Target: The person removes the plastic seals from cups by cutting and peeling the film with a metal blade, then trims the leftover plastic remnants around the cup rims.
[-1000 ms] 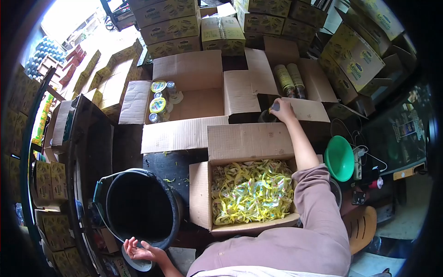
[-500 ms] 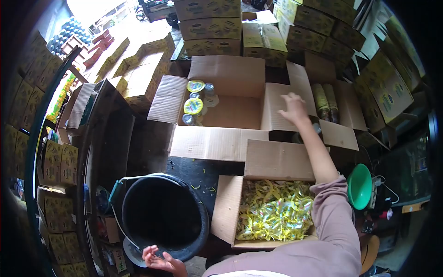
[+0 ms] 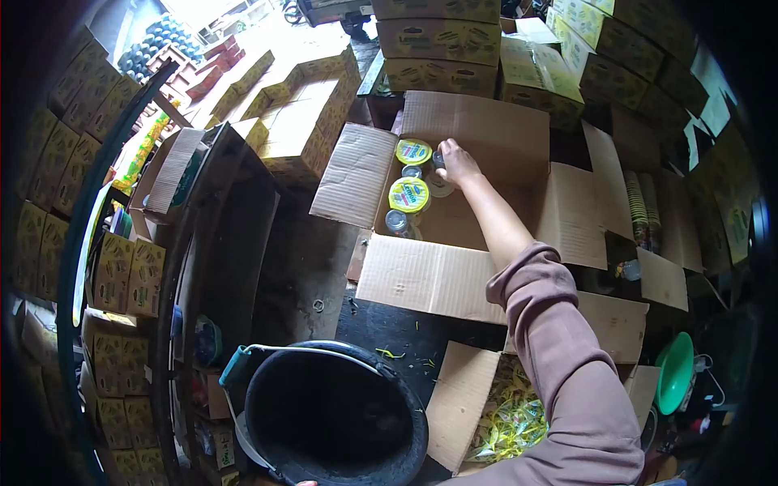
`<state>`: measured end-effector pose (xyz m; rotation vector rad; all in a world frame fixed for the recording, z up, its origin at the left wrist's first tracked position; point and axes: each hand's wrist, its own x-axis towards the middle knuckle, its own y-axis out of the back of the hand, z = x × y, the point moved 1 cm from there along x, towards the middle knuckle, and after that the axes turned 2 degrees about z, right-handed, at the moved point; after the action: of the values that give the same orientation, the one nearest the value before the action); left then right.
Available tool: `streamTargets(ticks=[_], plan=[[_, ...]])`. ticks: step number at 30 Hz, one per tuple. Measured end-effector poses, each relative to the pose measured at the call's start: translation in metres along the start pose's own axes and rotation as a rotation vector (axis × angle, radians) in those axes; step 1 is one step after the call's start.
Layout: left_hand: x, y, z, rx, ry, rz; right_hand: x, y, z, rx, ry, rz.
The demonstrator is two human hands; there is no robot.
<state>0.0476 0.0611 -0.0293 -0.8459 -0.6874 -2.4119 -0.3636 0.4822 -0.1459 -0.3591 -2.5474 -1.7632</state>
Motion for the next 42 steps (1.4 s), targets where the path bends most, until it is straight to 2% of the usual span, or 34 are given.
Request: streamTargets(ticks=[3,6,8,10,11,16,18,20,22,24,25,26,28,29,30,32,33,35,36,37,38,39,40,42], plan=[[0.0,0.0,-0.001,0.005,0.004,-0.024,-0.008,0.005,-0.002,0.062,-0.066,0.116],[-0.006,0.011,-0.005,0.019,0.006,-0.077,-0.032,0.019,0.007,0.012,-0.139,0.08],[-0.014,0.022,-0.008,0.018,0.012,-0.104,-0.056,0.042,0.016,0.058,-0.101,0.131],[-0.02,0.007,-0.008,-0.147,0.109,0.092,-0.09,0.08,0.016,0.107,-0.047,0.154],[-0.022,0.009,-0.012,-0.135,0.065,0.054,-0.109,0.102,0.013,0.111,-0.008,0.254],[-0.019,0.014,-0.008,-0.182,0.035,-0.013,-0.243,0.195,-0.026,0.69,-0.094,0.488],[-0.017,0.015,0.002,-0.112,-0.075,-0.008,-0.305,0.206,-0.047,1.028,-0.118,0.526],[-0.023,0.009,0.026,-0.382,-0.046,-0.001,-0.373,0.213,-0.082,1.258,-0.086,0.564],[-0.03,0.004,0.068,-0.716,0.28,-0.405,-0.437,0.216,-0.123,1.22,0.027,0.7],[-0.047,-0.005,0.083,-1.183,0.723,-0.836,-0.497,0.221,-0.167,0.973,0.212,0.81],[-0.051,-0.006,0.092,-1.344,0.906,-0.953,-0.524,0.219,-0.181,0.742,0.31,0.855],[-0.058,-0.007,0.086,-1.511,1.095,-1.0,-0.547,0.216,-0.193,0.506,0.406,0.889],[-0.048,0.007,0.114,-1.591,1.029,-1.062,-0.586,0.196,-0.202,0.387,0.572,0.783],[-0.049,0.014,0.118,-1.672,1.129,-1.033,-0.599,0.191,-0.202,0.344,0.685,0.673],[-0.057,0.016,0.106,-1.559,1.247,-0.957,-0.613,0.186,-0.205,0.256,0.733,0.606],[-0.069,0.018,0.077,-1.375,1.137,-0.956,-0.636,0.185,-0.21,0.259,0.575,0.594],[-0.063,0.023,0.075,-1.414,1.197,-0.857,-0.643,0.184,-0.196,0.27,0.498,0.593],[-0.039,0.033,0.057,-1.46,1.053,-0.884,-0.667,0.172,-0.167,0.255,0.008,0.817],[-0.026,0.038,0.055,-1.34,0.98,-0.715,-0.676,0.172,-0.147,0.09,-0.219,0.936],[-0.013,0.041,0.043,-1.33,0.953,-0.627,-0.688,0.165,-0.118,0.094,-0.474,1.061],[0.003,0.045,0.032,-1.309,0.885,-0.639,-0.699,0.159,-0.096,0.184,-0.767,1.121],[0.016,0.045,0.018,-1.332,0.852,-0.616,-0.716,0.146,-0.066,0.201,-0.967,1.136],[0.028,0.045,0.006,-1.355,0.821,-0.589,-0.73,0.132,-0.04,0.358,-1.07,1.143],[0.039,0.033,-0.03,-1.051,0.619,-0.572,-0.738,0.116,-0.019,0.376,-1.182,1.187]])
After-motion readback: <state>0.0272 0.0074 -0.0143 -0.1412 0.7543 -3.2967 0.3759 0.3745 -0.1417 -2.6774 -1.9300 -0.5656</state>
